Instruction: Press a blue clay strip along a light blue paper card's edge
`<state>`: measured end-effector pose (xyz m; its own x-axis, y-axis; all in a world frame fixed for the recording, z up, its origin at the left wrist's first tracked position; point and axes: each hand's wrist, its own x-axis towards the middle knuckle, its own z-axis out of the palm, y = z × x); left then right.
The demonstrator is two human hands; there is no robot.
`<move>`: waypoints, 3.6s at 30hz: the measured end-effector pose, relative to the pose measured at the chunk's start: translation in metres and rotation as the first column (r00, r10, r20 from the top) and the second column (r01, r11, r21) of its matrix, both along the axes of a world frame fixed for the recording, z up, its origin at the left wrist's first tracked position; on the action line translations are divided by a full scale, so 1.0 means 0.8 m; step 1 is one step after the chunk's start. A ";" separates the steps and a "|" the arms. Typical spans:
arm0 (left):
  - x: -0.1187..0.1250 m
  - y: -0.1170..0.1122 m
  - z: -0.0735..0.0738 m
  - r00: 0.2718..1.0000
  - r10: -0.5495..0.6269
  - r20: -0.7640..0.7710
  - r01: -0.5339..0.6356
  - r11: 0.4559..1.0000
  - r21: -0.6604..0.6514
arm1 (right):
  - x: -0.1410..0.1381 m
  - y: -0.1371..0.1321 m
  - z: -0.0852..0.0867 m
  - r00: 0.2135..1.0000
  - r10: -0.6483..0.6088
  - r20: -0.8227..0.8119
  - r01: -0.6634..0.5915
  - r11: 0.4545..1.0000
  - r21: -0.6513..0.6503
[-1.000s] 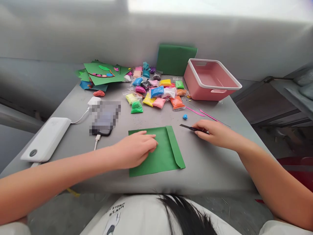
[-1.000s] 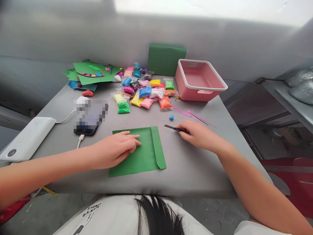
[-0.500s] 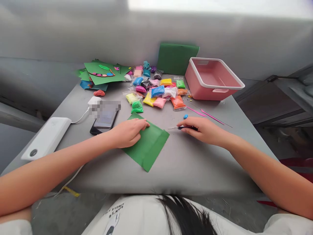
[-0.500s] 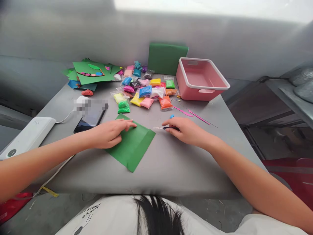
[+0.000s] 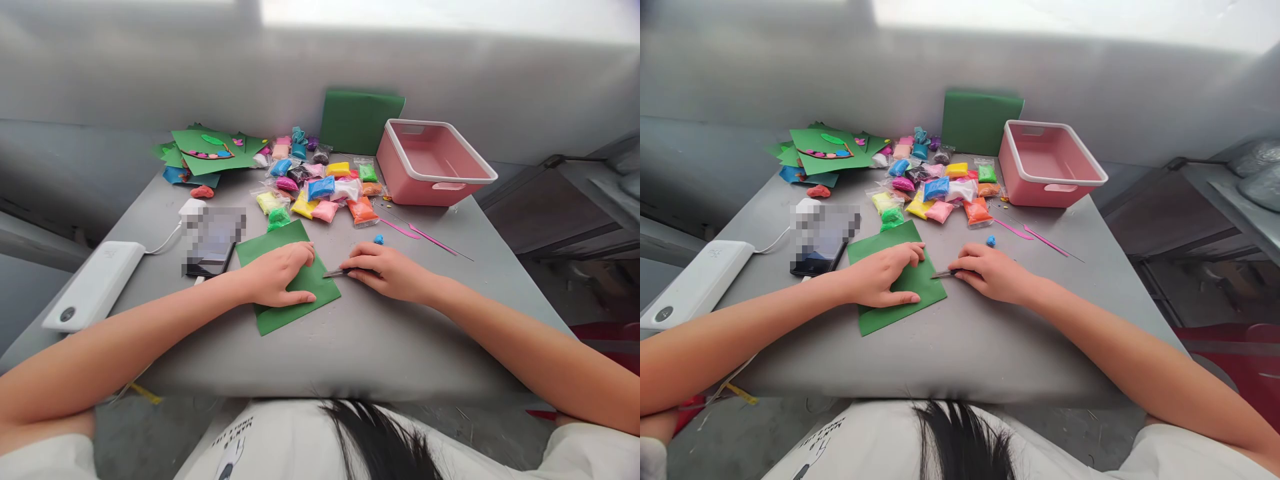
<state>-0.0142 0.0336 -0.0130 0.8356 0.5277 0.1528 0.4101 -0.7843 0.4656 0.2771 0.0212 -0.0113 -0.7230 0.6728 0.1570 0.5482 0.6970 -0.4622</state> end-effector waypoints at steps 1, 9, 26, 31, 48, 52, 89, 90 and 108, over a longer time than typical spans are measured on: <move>0.000 0.000 0.000 1.000 -0.019 -0.009 0.020 1.000 0.022 | -0.001 -0.001 -0.001 1.000 0.018 0.000 -0.018 1.000 0.018; 0.000 -0.001 0.001 0.974 -0.122 -0.190 0.158 0.970 0.187 | 0.006 -0.008 -0.011 0.996 0.080 -0.042 -0.070 0.976 0.205; -0.006 0.001 -0.003 0.952 -0.158 -0.262 0.193 0.975 0.114 | 0.005 -0.030 -0.014 0.990 0.120 -0.080 -0.095 0.959 0.268; -0.005 0.001 -0.003 0.948 -0.160 -0.274 0.193 0.976 0.100 | 0.003 -0.033 -0.014 0.989 0.134 -0.068 -0.111 0.957 0.267; -0.004 0.002 0.001 0.936 -0.163 -0.312 0.194 0.978 0.072 | 0.005 -0.032 -0.015 0.979 0.181 -0.094 -0.160 0.968 0.195; -0.003 0.002 0.002 0.937 -0.175 -0.303 0.201 0.978 0.055 | 0.000 -0.034 -0.018 0.980 0.163 -0.110 -0.138 0.969 0.205; -0.006 0.003 -0.002 0.945 -0.191 -0.266 0.213 0.976 0.054 | -0.021 -0.060 -0.019 0.966 0.098 -0.238 -0.047 0.976 0.212; -0.006 0.003 -0.002 0.946 -0.190 -0.263 0.212 0.976 0.055 | -0.025 -0.061 -0.020 0.966 0.092 -0.240 -0.040 0.976 0.216; 0.007 -0.010 -0.008 0.974 -0.064 -0.217 0.097 0.984 0.146 | -0.026 -0.062 -0.018 0.976 0.043 -0.214 0.003 0.978 0.207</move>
